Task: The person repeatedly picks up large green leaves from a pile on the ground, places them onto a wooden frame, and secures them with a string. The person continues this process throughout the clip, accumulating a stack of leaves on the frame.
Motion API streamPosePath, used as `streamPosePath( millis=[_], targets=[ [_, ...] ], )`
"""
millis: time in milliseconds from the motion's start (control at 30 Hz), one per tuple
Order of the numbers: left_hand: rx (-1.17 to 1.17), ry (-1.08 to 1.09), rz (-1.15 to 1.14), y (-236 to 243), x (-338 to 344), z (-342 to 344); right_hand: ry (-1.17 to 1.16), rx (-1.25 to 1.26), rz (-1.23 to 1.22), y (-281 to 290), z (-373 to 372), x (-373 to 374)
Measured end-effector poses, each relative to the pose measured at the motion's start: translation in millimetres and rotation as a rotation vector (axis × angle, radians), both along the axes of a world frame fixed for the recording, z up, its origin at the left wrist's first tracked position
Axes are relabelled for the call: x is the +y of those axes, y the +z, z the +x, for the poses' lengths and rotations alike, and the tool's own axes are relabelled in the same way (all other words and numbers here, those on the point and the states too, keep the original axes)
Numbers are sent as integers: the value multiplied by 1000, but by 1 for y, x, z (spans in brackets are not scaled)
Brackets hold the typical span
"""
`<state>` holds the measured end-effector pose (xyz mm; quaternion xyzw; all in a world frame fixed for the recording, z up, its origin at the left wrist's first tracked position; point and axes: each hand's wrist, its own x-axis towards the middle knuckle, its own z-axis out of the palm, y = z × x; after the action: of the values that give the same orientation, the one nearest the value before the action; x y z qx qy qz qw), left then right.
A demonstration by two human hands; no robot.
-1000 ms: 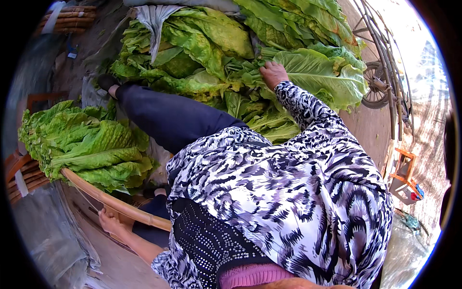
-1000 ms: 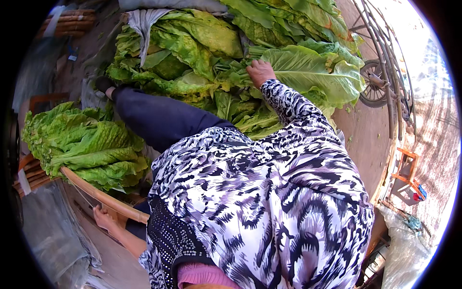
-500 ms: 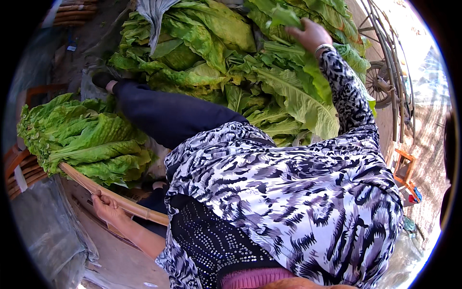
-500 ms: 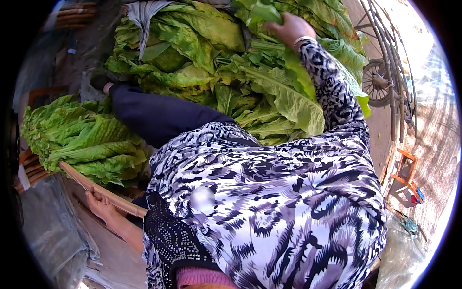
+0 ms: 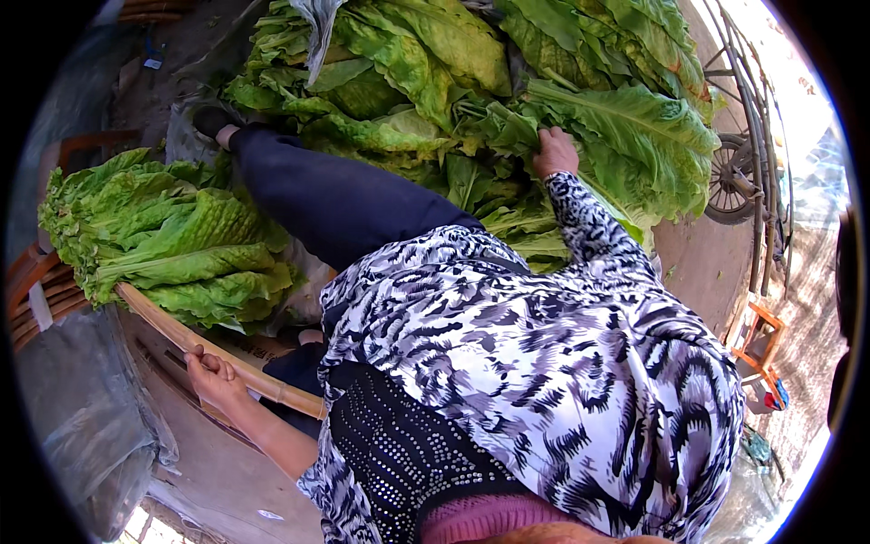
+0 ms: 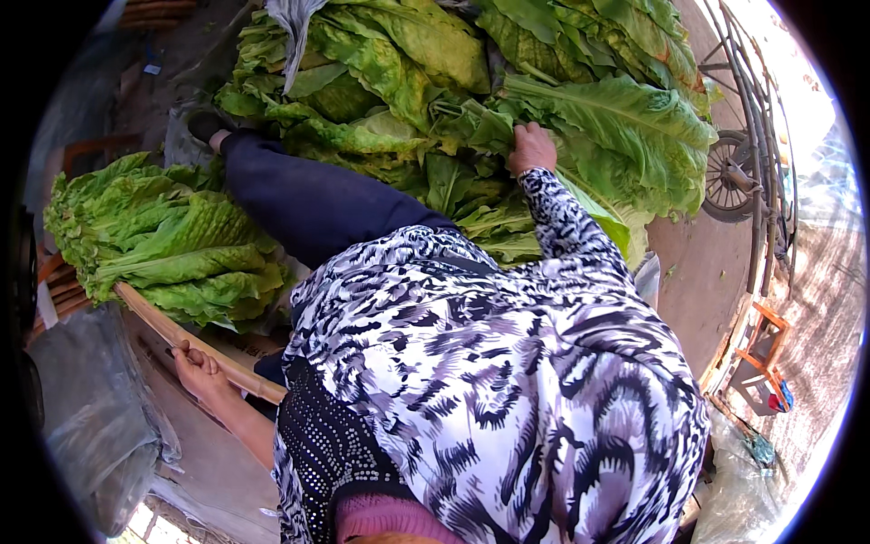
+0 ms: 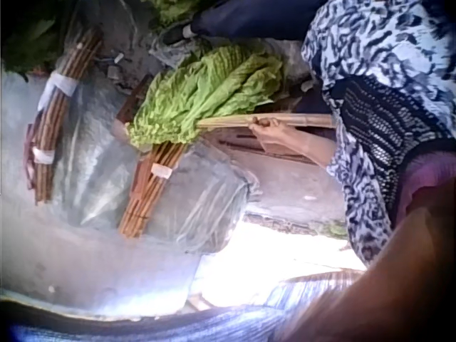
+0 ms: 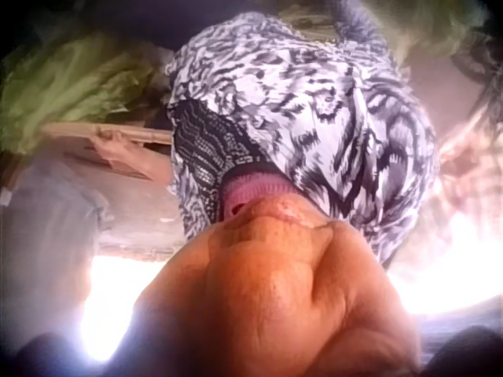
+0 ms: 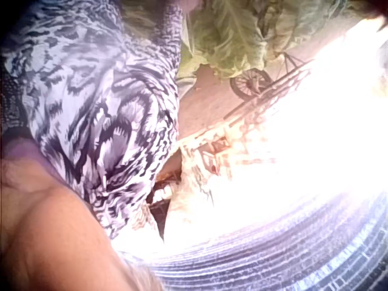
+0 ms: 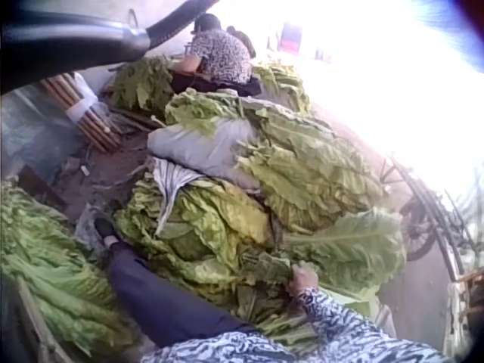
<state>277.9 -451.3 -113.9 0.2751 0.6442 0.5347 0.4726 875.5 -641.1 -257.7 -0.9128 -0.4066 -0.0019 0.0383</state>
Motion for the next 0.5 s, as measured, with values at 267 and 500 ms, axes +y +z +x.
streamPosePath(
  millis=[267,500],
  targets=[
    [235,-9,-10,22,-1,39,155,287,230,87,-21,75],
    [239,-44,-58,46,-16,38,434,270,363,120,-34,176]
  ],
)
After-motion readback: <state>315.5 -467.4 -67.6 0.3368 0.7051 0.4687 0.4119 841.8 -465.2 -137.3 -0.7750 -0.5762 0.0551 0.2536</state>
